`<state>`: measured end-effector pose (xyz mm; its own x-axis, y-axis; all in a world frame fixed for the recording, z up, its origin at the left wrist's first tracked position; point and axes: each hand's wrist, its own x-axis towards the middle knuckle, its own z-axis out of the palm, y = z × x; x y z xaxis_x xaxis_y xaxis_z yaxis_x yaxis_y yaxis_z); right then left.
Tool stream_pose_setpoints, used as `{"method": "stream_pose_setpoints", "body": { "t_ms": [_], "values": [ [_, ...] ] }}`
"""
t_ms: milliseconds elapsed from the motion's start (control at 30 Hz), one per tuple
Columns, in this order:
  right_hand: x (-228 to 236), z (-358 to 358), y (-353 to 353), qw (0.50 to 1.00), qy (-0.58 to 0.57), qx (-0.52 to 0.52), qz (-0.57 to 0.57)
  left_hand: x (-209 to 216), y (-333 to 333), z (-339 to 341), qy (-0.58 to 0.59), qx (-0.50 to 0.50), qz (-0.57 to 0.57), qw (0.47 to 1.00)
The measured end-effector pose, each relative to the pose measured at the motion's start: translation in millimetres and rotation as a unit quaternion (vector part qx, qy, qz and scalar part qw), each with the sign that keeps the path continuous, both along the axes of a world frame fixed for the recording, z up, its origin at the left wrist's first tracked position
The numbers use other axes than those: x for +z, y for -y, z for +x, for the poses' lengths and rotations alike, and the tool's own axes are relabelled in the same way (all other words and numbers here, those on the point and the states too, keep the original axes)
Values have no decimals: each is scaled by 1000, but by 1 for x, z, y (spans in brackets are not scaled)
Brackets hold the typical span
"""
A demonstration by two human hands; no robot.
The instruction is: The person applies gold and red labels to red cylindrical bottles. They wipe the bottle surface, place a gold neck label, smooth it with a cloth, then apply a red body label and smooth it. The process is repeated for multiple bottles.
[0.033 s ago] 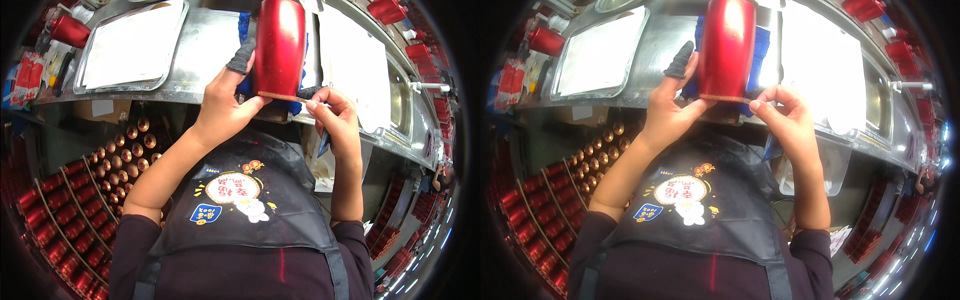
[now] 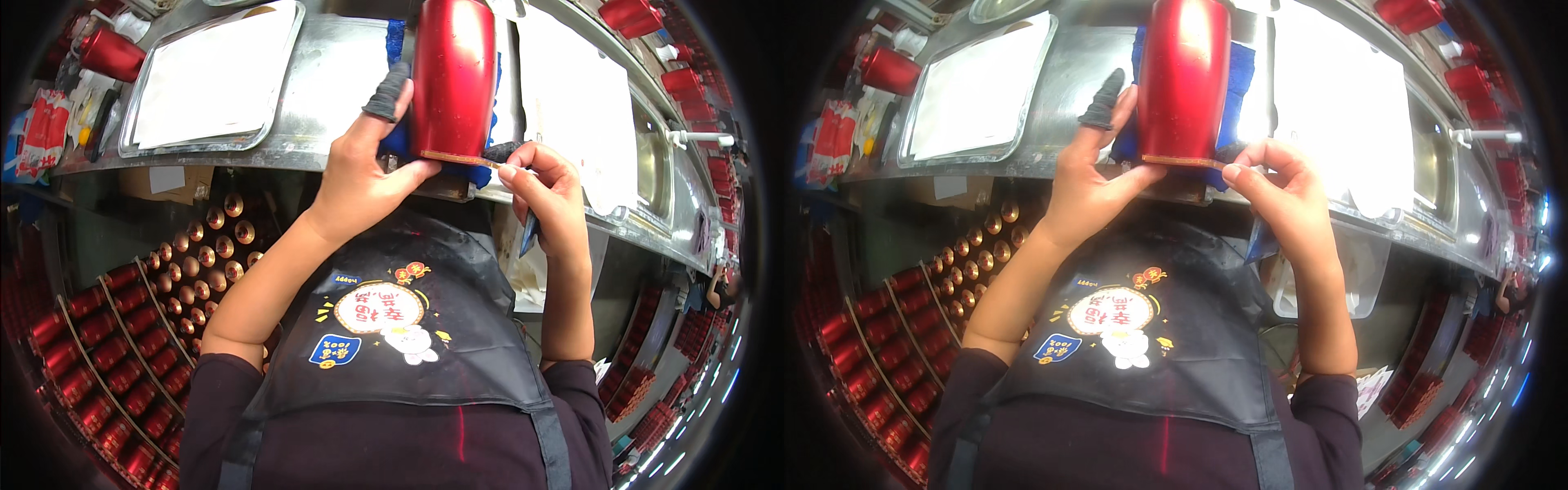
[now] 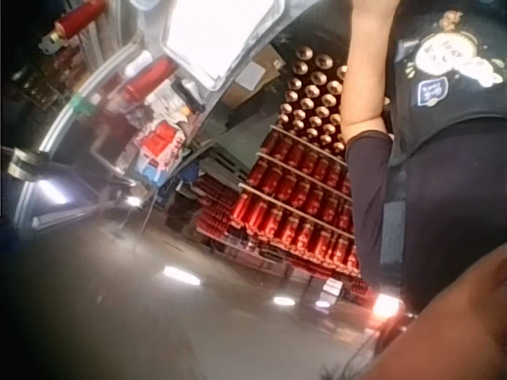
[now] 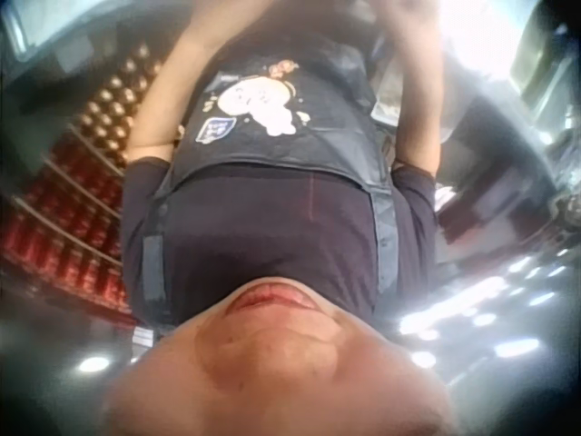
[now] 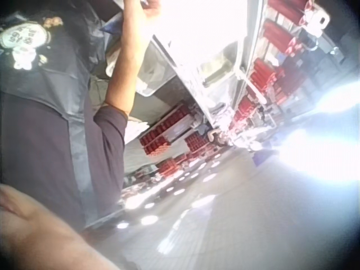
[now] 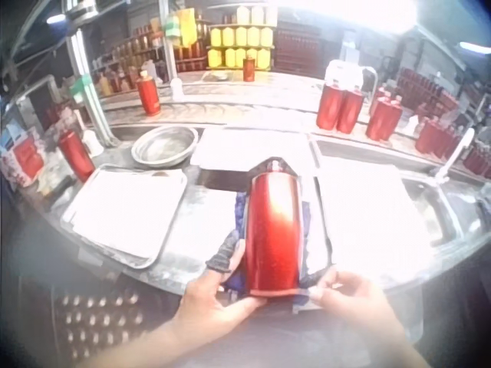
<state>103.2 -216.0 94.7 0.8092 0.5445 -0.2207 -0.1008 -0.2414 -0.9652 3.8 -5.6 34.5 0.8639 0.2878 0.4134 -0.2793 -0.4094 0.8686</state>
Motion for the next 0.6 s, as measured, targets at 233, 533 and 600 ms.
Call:
{"method": "stream_pose_setpoints", "body": {
  "t_ms": [233,533,600],
  "values": [
    [9,-10,5,1000,7,-15,25,-3,3,3,-39,-89,-271,958],
    [5,-8,2,999,-9,-24,47,-7,-1,9,-40,-89,-253,963],
    [2,-7,1,999,-12,-28,45,-8,-4,8,-44,-106,-283,952]
  ]
}}
